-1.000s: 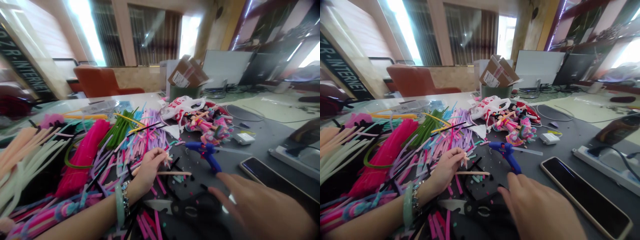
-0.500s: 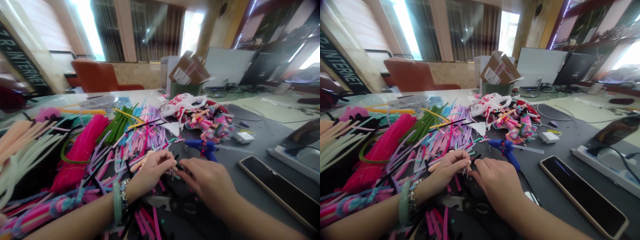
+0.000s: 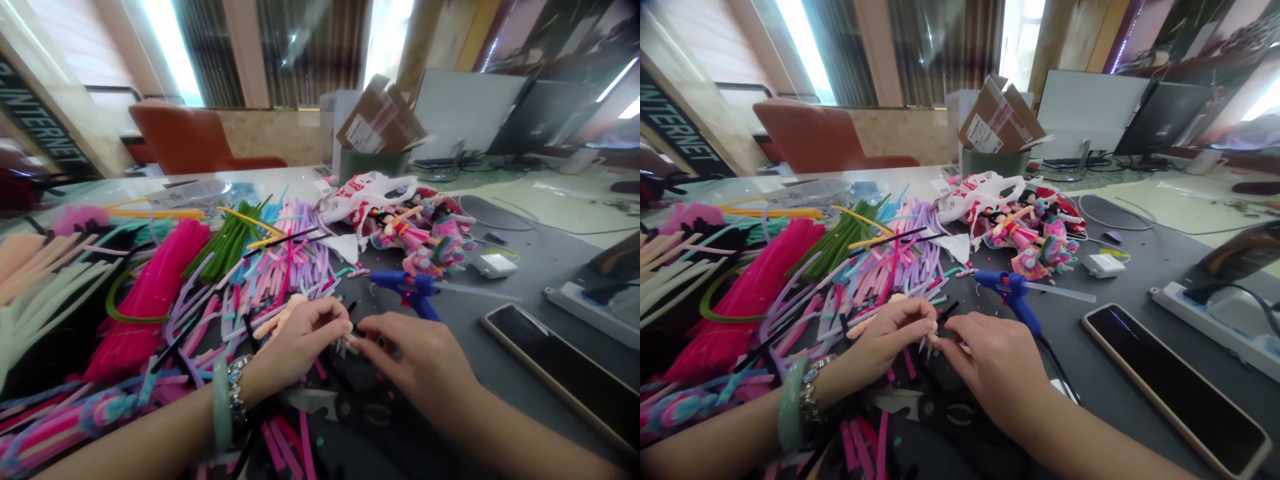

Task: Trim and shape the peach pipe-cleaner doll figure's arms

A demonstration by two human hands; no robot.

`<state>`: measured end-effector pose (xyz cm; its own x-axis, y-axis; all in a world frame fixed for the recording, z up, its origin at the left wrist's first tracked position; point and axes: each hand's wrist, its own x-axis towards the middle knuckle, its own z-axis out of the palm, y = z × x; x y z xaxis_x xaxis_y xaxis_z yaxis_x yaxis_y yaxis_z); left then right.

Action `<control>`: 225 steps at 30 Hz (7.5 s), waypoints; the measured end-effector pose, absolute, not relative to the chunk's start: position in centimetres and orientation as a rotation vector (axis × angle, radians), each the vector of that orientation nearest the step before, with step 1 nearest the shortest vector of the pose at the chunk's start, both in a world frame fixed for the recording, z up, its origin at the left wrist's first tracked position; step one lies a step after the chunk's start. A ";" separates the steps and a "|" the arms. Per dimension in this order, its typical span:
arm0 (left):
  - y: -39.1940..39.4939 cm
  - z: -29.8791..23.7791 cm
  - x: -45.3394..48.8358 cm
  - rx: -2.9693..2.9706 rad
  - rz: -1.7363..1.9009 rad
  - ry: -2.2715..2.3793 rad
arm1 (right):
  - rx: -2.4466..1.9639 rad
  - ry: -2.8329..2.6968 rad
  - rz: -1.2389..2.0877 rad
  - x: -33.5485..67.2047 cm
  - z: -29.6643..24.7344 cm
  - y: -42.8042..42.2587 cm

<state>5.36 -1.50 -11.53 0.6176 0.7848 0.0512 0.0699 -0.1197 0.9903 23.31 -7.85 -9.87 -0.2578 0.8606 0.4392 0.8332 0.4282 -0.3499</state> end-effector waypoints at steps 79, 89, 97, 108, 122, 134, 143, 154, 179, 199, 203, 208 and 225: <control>-2.1 -10.6 5.0 2.155 0.589 0.700 | -1.457 -1.957 0.421 23.6 -9.2 -7.5; -2.0 -10.7 5.0 2.158 0.586 0.693 | -1.417 -1.956 0.428 23.5 -9.3 -7.5; -1.9 -10.6 4.9 2.134 0.574 0.682 | -1.344 -1.983 0.417 23.5 -9.5 -7.5; -1.8 -10.6 4.9 2.181 0.556 0.686 | -1.303 -2.024 0.465 23.6 -9.5 -7.5; -1.7 -10.6 5.0 2.206 0.556 0.659 | -1.223 -2.035 0.408 23.6 -9.8 -7.3; -1.8 -10.8 4.8 2.217 0.576 0.642 | -1.188 -2.036 0.379 23.6 -9.8 -7.4; -1.8 -10.8 4.8 2.206 0.585 0.665 | -1.203 -2.041 0.363 23.7 -9.9 -7.3; -1.7 -11.1 4.7 2.254 0.716 0.619 | -1.203 -2.040 0.280 23.8 -9.9 -7.4; -3.4 -10.5 3.5 3.038 1.334 0.297 | -0.853 -1.957 -0.097 23.8 -9.1 -8.7; -3.5 -11.6 3.5 2.880 1.439 0.383 | -0.935 -2.080 -0.167 24.1 -8.3 -8.7; -3.5 -11.3 3.7 2.833 1.404 0.400 | -0.948 -2.070 -0.138 24.1 -8.3 -8.6; -3.3 -11.0 4.3 2.695 1.340 0.429 | -0.916 -2.028 -0.069 23.9 -8.6 -8.6; -3.2 -11.2 5.0 2.293 1.245 0.579 | -0.993 -1.943 0.033 23.5 -8.8 -8.0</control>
